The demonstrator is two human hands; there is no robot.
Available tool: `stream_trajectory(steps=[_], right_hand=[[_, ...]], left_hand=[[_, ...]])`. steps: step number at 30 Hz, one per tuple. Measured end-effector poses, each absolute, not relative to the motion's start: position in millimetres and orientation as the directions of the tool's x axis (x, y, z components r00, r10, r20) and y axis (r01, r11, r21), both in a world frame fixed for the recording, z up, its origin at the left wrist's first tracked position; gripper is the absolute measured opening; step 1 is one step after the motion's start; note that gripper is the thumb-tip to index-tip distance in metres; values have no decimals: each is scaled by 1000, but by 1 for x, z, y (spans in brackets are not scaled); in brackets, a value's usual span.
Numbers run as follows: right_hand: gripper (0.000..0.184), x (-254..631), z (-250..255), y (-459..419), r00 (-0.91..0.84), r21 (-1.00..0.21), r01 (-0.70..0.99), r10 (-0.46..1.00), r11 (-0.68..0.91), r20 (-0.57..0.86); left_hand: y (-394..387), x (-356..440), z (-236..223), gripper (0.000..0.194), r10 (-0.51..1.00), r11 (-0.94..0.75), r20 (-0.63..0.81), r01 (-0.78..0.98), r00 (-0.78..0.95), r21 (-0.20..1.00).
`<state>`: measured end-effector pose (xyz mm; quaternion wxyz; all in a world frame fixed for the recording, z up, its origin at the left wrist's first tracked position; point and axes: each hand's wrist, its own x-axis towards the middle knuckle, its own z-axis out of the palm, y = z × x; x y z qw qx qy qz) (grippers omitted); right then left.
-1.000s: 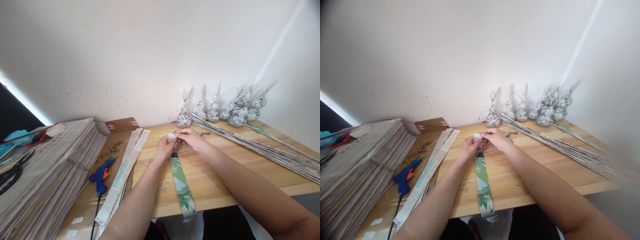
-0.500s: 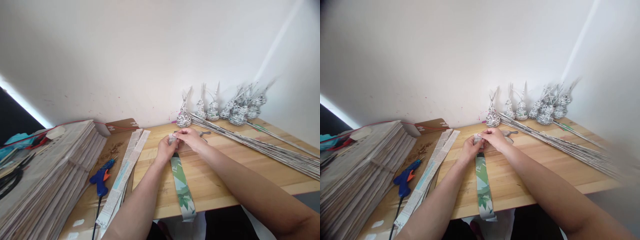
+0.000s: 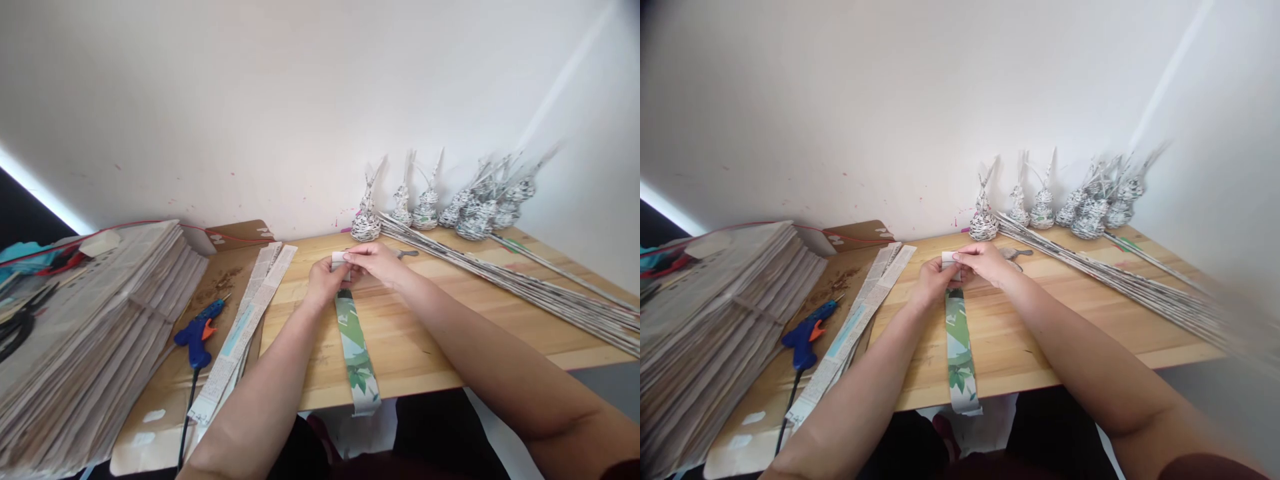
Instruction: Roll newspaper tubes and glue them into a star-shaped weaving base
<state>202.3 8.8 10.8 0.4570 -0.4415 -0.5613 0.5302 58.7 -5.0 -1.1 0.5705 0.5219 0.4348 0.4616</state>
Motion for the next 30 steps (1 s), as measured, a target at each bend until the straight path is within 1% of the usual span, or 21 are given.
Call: stream_trajectory(steps=[4,9,14,17,20,26,30], right_hand=[[33,203,16,7,-173,-1000,-14,985,6,9],[26,205,19,6,-158,-999,40,987,-4,-11],[28,206,18,9,-63,-1000,8,998,-3,-3],[29,204,16,11,-33,-1000,-16,999,-13,-13],[31,202,15,10,-15,-1000,-3,1000,6,6],[36,202,14,9,-46,-999,35,999,12,11],[34,203,13,10,-60,-997,57,997,56,52]], left_hand=[[-4,58,-2,29,966,87,-54,-121,254,989],[-5,58,-1,20,963,121,-94,-91,252,989],[-8,60,-1,20,951,183,-146,-119,271,976],[-8,62,-3,18,961,159,-138,-70,239,985],[-7,63,-5,17,969,118,-112,-12,220,993],[-6,63,-6,20,975,102,-100,1,201,995],[-5,61,-6,22,980,87,-86,0,180,996]])
